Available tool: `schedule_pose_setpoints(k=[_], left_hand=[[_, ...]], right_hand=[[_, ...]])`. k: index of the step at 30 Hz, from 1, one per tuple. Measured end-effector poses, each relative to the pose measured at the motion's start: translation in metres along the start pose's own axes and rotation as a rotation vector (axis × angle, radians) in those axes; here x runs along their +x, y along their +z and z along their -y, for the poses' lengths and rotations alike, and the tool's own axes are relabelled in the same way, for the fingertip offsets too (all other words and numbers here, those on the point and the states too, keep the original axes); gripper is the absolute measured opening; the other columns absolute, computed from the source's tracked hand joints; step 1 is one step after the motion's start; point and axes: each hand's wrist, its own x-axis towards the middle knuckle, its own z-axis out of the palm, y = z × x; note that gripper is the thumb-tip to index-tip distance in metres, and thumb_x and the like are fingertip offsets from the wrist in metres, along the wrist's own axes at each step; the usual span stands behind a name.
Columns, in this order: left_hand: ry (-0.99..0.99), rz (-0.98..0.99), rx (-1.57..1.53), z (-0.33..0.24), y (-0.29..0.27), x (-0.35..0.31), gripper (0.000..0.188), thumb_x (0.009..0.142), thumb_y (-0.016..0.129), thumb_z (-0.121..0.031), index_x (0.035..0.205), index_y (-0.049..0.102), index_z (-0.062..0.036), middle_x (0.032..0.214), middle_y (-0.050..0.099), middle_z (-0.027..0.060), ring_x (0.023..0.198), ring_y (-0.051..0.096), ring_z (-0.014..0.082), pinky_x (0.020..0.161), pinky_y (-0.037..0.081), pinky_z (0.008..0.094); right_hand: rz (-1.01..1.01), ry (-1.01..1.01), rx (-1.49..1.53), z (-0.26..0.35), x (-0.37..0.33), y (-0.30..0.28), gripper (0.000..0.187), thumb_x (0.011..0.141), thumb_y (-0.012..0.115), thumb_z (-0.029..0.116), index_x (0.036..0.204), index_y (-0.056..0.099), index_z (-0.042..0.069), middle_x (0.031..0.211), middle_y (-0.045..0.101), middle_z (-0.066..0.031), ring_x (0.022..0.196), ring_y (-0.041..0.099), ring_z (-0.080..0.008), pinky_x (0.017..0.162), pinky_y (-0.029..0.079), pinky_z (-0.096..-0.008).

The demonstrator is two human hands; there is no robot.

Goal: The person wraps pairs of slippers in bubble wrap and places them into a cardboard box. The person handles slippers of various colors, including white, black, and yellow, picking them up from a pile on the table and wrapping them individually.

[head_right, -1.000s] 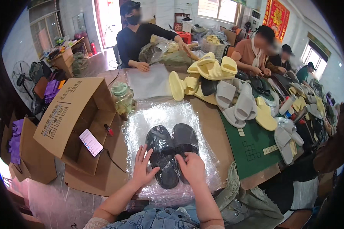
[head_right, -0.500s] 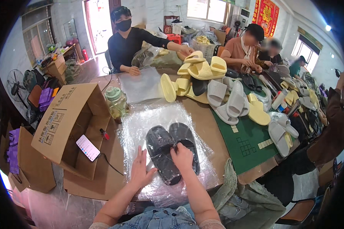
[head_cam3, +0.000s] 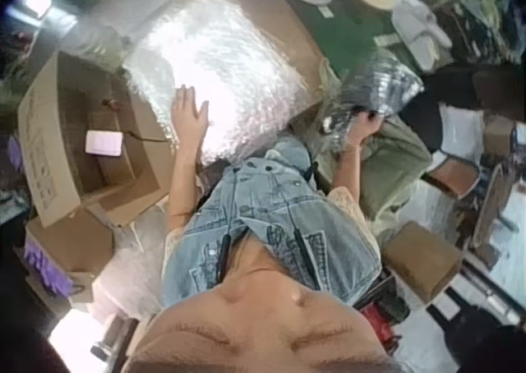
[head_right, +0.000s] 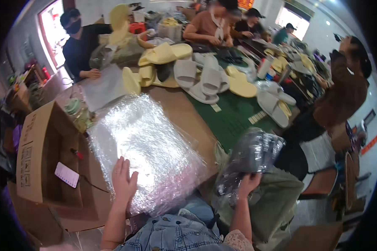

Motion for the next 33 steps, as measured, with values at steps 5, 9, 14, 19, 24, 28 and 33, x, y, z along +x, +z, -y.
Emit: schedule_pose_setpoints(k=[5, 9, 14, 19, 24, 28, 33], left_hand=[[0.036, 0.008, -0.007, -0.001, 0.006, 0.005, 0.053, 0.088, 0.069, -0.024, 0.133, 0.059, 0.0008, 0.148, 0.049, 0.0247, 0.138, 0.043, 0.0428, 0.114, 0.032, 0.0524], [0.071, 0.003, -0.01, 0.008, 0.01, 0.005, 0.052, 0.087, 0.069, -0.02, 0.134, 0.06, -0.0006, 0.15, 0.048, 0.0231, 0.139, 0.044, 0.0411, 0.115, 0.033, 0.049], [0.077, 0.013, -0.015, 0.01, 0.009, 0.006, 0.054, 0.088, 0.069, -0.023, 0.135, 0.058, -0.001, 0.151, 0.048, 0.0223, 0.139, 0.043, 0.0417, 0.115, 0.032, 0.0513], [0.079, 0.014, -0.023, 0.013, 0.009, 0.003, 0.054, 0.088, 0.069, -0.026, 0.135, 0.058, -0.0009, 0.151, 0.047, 0.0217, 0.14, 0.042, 0.0416, 0.115, 0.032, 0.0526], [0.063, -0.027, -0.012, 0.001, 0.004, 0.003, 0.053, 0.085, 0.072, -0.022, 0.132, 0.06, -0.0004, 0.148, 0.05, 0.0224, 0.137, 0.045, 0.0421, 0.113, 0.034, 0.0517], [0.068, -0.037, -0.009, 0.001, 0.005, 0.004, 0.053, 0.083, 0.072, -0.023, 0.131, 0.061, -0.0005, 0.146, 0.052, 0.0224, 0.135, 0.047, 0.0426, 0.112, 0.036, 0.0513], [0.039, -0.041, -0.036, 0.004, 0.007, 0.003, 0.054, 0.084, 0.074, -0.029, 0.128, 0.062, -0.0009, 0.145, 0.053, 0.0224, 0.135, 0.047, 0.0432, 0.111, 0.035, 0.054]], right_hand=[[-0.459, 0.526, 0.505, -0.121, -0.023, -0.131, 0.031, 0.098, 0.062, 0.011, 0.126, 0.059, -0.001, 0.109, 0.067, -0.0127, 0.094, 0.063, -0.0206, 0.085, 0.051, -0.034], [-0.659, 0.948, 0.66, -0.216, -0.088, -0.169, 0.035, 0.096, 0.063, 0.013, 0.128, 0.059, -0.001, 0.118, 0.064, -0.0136, 0.102, 0.061, -0.0226, 0.088, 0.051, -0.0368], [-0.629, 1.133, 0.627, -0.24, -0.11, -0.17, 0.041, 0.093, 0.065, 0.016, 0.13, 0.059, 0.0, 0.128, 0.06, -0.0148, 0.111, 0.06, -0.0251, 0.092, 0.051, -0.0403], [-0.448, 0.478, -0.294, -0.195, -0.046, -0.119, 0.04, 0.093, 0.063, 0.006, 0.131, 0.053, -0.003, 0.121, 0.061, -0.0116, 0.108, 0.059, -0.0213, 0.092, 0.049, -0.0357], [0.005, -0.13, -0.145, -0.049, 0.033, -0.001, 0.021, 0.093, 0.058, -0.003, 0.114, 0.058, 0.002, 0.113, 0.061, -0.0104, 0.102, 0.059, -0.0208, 0.088, 0.048, -0.0342], [0.384, -0.29, -0.027, 0.022, 0.07, 0.107, 0.016, 0.09, 0.061, -0.005, 0.102, 0.063, 0.005, 0.111, 0.062, -0.0129, 0.1, 0.061, -0.0283, 0.088, 0.048, -0.036], [0.579, -0.553, -0.193, 0.027, 0.125, 0.233, 0.029, 0.083, 0.069, 0.006, 0.112, 0.063, 0.007, 0.12, 0.061, -0.0162, 0.111, 0.058, -0.0371, 0.095, 0.048, -0.0452]])
